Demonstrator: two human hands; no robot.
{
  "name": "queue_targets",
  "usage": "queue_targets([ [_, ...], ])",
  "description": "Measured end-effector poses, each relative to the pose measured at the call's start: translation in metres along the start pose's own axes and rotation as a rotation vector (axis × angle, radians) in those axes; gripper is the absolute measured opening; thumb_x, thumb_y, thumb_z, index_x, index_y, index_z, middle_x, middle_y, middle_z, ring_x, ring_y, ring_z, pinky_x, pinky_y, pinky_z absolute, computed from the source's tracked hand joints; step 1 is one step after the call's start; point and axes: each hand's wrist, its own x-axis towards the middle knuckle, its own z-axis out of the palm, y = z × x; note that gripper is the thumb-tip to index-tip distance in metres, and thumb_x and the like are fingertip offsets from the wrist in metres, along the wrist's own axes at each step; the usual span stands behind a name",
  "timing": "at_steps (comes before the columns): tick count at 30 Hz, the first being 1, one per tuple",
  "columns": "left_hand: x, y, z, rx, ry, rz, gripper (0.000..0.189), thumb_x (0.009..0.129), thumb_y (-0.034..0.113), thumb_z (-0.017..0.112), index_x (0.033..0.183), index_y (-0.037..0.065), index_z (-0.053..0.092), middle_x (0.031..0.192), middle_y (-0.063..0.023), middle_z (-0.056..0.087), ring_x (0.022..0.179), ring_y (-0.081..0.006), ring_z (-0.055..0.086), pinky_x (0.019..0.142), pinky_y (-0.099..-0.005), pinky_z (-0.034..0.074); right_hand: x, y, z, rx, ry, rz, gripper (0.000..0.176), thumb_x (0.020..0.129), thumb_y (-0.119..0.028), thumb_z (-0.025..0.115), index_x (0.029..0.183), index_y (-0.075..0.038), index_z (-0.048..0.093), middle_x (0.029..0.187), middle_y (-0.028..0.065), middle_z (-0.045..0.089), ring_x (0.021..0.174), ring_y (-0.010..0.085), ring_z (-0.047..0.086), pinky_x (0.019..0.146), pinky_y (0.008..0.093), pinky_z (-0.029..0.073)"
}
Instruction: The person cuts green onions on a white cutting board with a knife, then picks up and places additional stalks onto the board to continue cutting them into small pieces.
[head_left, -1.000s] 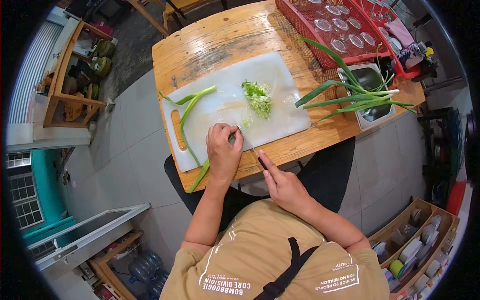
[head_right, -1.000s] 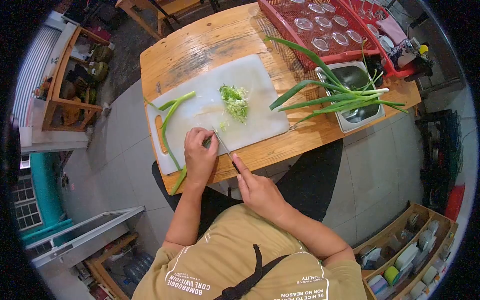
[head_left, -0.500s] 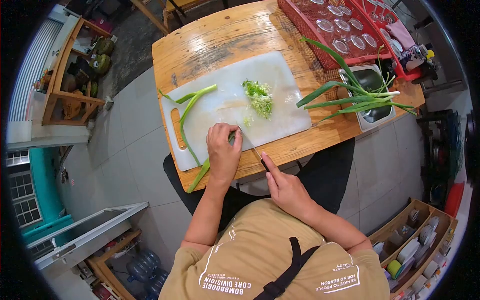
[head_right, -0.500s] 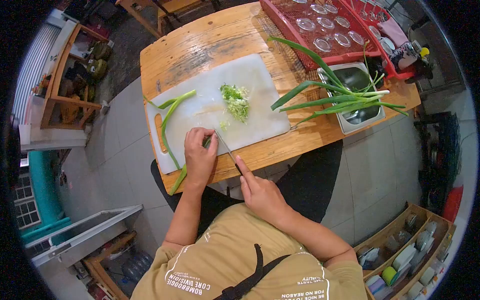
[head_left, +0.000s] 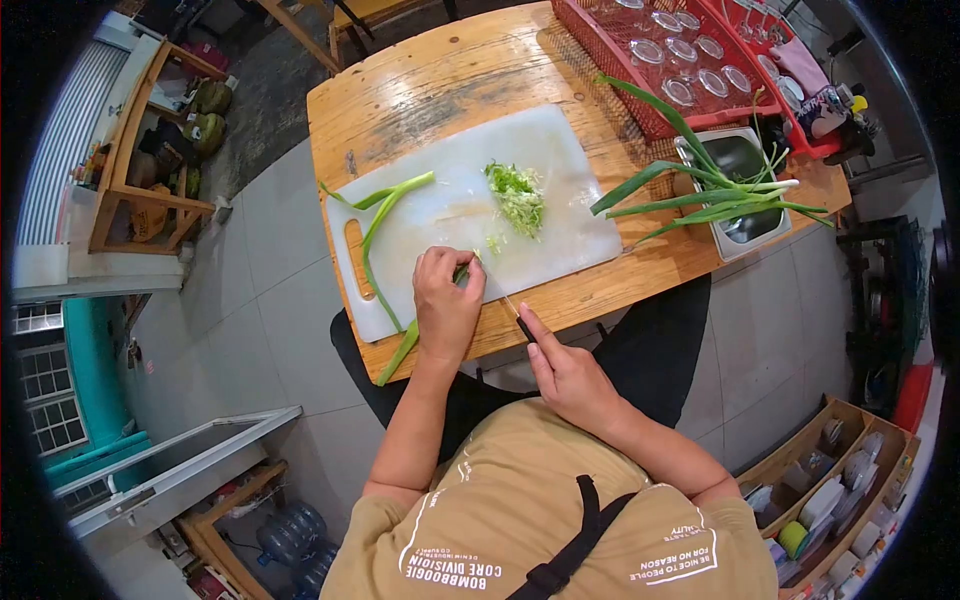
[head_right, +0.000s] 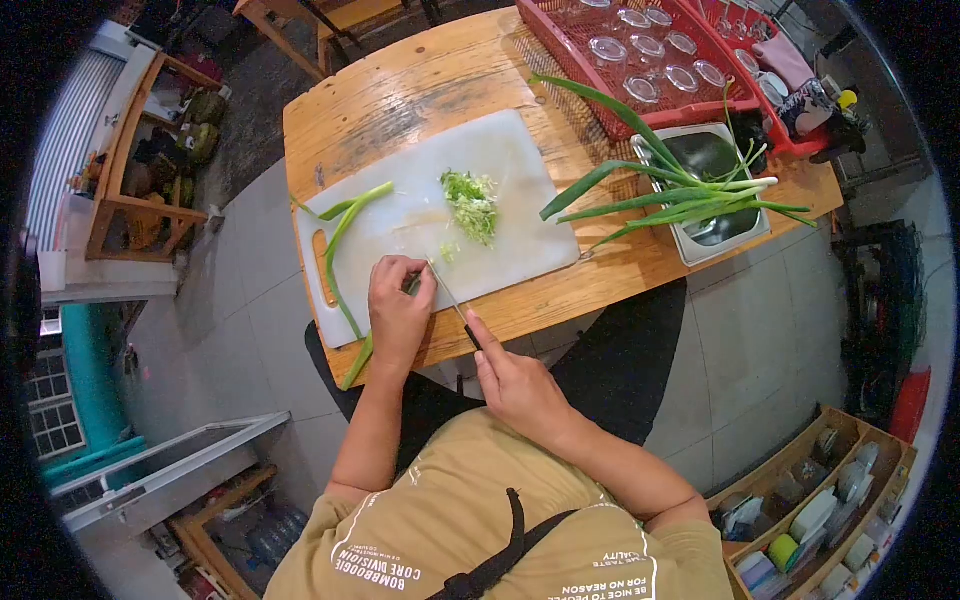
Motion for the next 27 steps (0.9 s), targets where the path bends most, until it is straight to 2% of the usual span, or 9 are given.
queue_targets([
  [3,0.001,0.001,0.0,-0.01,-0.003,-0.006,0.008,0.09,0.005,0.078,0.096,0.001,0.075,0.1,-0.0136,0.07,0.098,-0.0348,0.067,0.092,-0.0467,0.053,0.0,0.001,0.002,-0.012,-0.018,0.011,0.068,0.112,-0.015,0.057,0.175,-0.014,0.031,0.081,0.0276,0.07,0.074,0.0483,0.071,0.069,0.0585,0.056],
  [5,0.002,0.003,-0.001,0.003,-0.018,-0.011,0.008,0.09,0.005,0.078,0.097,0.001,0.076,0.101,-0.0137,0.07,0.098,-0.0347,0.067,0.092,-0.0468,0.053,0.0,0.003,0.004,-0.046,0.048,-0.047,0.063,0.113,-0.014,0.057,0.173,-0.013,0.037,0.07,0.024,0.064,0.065,0.0439,0.069,0.065,0.0523,0.054],
  [8,0.005,0.006,-0.005,0.05,-0.033,0.01,0.01,0.092,0.005,0.077,0.099,-0.003,0.077,0.101,-0.0155,0.07,0.098,-0.0325,0.069,0.089,-0.0423,0.057,0.0,0.005,0.01,-0.084,0.078,-0.066,0.063,0.113,-0.014,0.057,0.173,-0.013,0.037,0.07,0.0245,0.065,0.064,0.0444,0.068,0.065,0.0533,0.054],
  [15,0.004,0.002,-0.004,0.018,-0.043,0.0,0.011,0.093,0.005,0.077,0.1,-0.003,0.077,0.101,-0.0157,0.07,0.099,-0.0328,0.069,0.089,-0.0423,0.057,0.015,0.0,0.007,-0.056,0.03,-0.005,0.064,0.113,-0.014,0.057,0.173,-0.012,0.036,0.07,0.0245,0.065,0.065,0.0444,0.068,0.065,0.0533,0.054],
  [17,0.004,0.001,-0.004,0.025,-0.05,-0.002,0.01,0.093,0.005,0.077,0.1,-0.003,0.077,0.101,-0.0156,0.07,0.099,-0.0329,0.069,0.089,-0.0422,0.057,0.016,-0.003,0.004,0.043,0.029,-0.016,0.065,0.114,-0.018,0.055,0.175,-0.013,0.032,0.073,0.0271,0.068,0.068,0.0479,0.07,0.067,0.0583,0.055],
  [27,0.004,0.002,-0.004,0.003,-0.03,0.001,0.009,0.093,0.005,0.077,0.098,-0.003,0.076,0.102,-0.0155,0.07,0.098,-0.0327,0.069,0.089,-0.0422,0.057,0.016,0.003,0.002,-0.052,0.031,-0.011,0.063,0.115,-0.021,0.053,0.175,-0.015,0.034,0.07,0.0259,0.067,0.066,0.0468,0.07,0.065,0.0569,0.055],
])
